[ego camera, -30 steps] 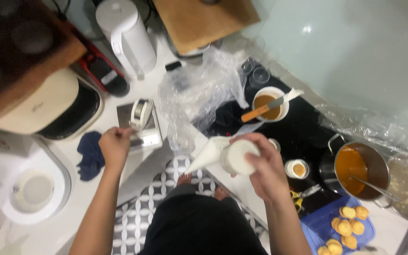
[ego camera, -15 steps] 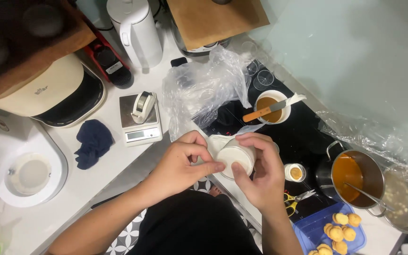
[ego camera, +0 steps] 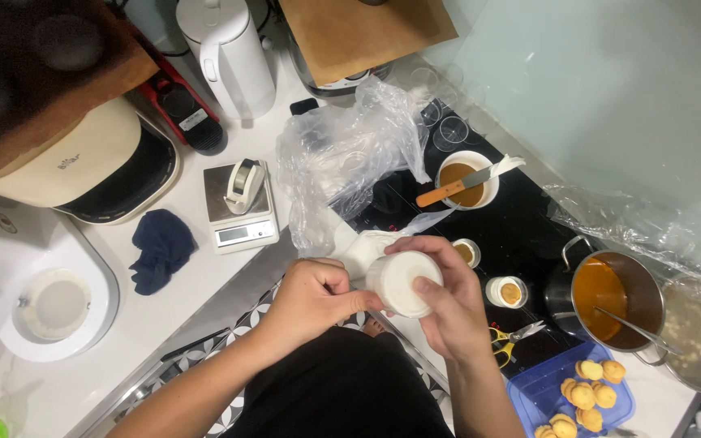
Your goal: Filling small plastic cups with white cream using a piping bag and leveling the surface with a knife.
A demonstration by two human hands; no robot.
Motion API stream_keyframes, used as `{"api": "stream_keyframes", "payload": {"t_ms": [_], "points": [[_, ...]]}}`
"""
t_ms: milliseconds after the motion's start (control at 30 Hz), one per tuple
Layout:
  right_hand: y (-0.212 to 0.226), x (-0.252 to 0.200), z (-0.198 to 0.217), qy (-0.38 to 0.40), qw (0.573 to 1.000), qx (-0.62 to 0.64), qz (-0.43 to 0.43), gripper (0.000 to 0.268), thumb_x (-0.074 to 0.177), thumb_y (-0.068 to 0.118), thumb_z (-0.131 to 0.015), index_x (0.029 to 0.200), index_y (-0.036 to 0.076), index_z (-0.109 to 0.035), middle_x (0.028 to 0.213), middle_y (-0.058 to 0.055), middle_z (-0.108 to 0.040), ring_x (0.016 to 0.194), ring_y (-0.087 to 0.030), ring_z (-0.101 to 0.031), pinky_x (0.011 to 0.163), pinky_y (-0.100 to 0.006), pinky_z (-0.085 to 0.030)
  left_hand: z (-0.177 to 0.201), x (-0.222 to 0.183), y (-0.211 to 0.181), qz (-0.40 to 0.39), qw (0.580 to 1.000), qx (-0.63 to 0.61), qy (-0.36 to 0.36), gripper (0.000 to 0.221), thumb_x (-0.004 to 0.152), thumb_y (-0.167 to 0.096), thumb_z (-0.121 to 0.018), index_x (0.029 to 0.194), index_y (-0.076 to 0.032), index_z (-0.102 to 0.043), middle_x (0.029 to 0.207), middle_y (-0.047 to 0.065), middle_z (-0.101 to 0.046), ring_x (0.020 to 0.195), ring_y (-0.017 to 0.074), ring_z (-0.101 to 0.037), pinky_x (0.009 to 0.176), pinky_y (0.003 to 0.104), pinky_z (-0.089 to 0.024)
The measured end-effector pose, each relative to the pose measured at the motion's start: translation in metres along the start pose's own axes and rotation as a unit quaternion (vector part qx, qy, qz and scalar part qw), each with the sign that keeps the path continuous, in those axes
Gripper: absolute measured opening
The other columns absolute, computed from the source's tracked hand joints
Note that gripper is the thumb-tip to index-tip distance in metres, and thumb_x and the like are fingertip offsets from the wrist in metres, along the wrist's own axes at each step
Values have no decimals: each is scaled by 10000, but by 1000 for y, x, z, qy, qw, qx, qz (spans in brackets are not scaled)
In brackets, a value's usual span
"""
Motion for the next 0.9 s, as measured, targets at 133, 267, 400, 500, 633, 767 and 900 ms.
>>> {"api": "stream_keyframes", "payload": {"t_ms": [133,267,400,500,633,767,900], "points": [[2,-3,6,8,998,35,-43,444,879,112,-675,1272,-58,-558,1279,-230,-625,1172,-299,-631,928,-436,-558,66,29,68,14,993,55,-107,245,788,-251,-846,720,-47,-729,633,-6,-645,580,63,-554,522,245,-426],[-19,-11,37,-36,993,5,-113,498,845,147,-678,1301,-15,-561,1253,-189,-629,1096,-288,-643,844,-442,-565,198,66,194,91,938,45,-330,250,907,-297,-776,913,-51,-737,728,7,-663,653,93,-583,580,239,-459],[-34,-16,46,-49,987,-27,-153,524,874,146,-685,1355,-29,-573,1191,-198,-633,1103,-259,-639,944,-398,-535,218,83,230,192,931,-67,-302,229,895,-294,-772,886,-71,-719,724,-7,-642,622,90,-553,522,253,-371],[-44,-18,52,-55,982,-54,-170,594,840,146,-711,1396,16,-547,1102,-232,-657,1031,-268,-653,903,-396,-528,209,93,251,267,923,-139,-240,209,880,-290,-764,856,-86,-721,698,-13,-612,561,98,-473,457,283,-269],[-57,-23,66,-86,983,-19,-163,578,823,176,-726,1324,-39,-532,1161,-190,-662,1061,-259,-662,915,-399,-531,201,104,264,279,922,-156,-217,223,848,-257,-820,835,-51,-736,692,21,-611,516,105,-426,436,284,-297],[-52,-24,54,-68,986,6,-154,596,820,172,-727,1339,-53,-541,1191,-196,-652,1081,-267,-657,919,-397,-523,200,110,269,255,922,-177,-233,173,837,-151,-832,830,-11,-730,736,82,-683,525,127,-503,456,264,-390],[-42,-21,36,-72,984,-17,-162,614,800,145,-715,1361,-46,-551,1210,-208,-661,1095,-264,-670,941,-385,-547,201,99,258,231,919,-216,-234,114,841,-59,-806,833,15,-720,785,110,-715,593,150,-615,537,255,-524]]}}
Point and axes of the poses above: each hand's wrist, its own x-axis towards the middle knuckle, its own z-axis out of the back of the hand, y = z × x, the point moved 8 cm from there along x, towards the middle knuckle
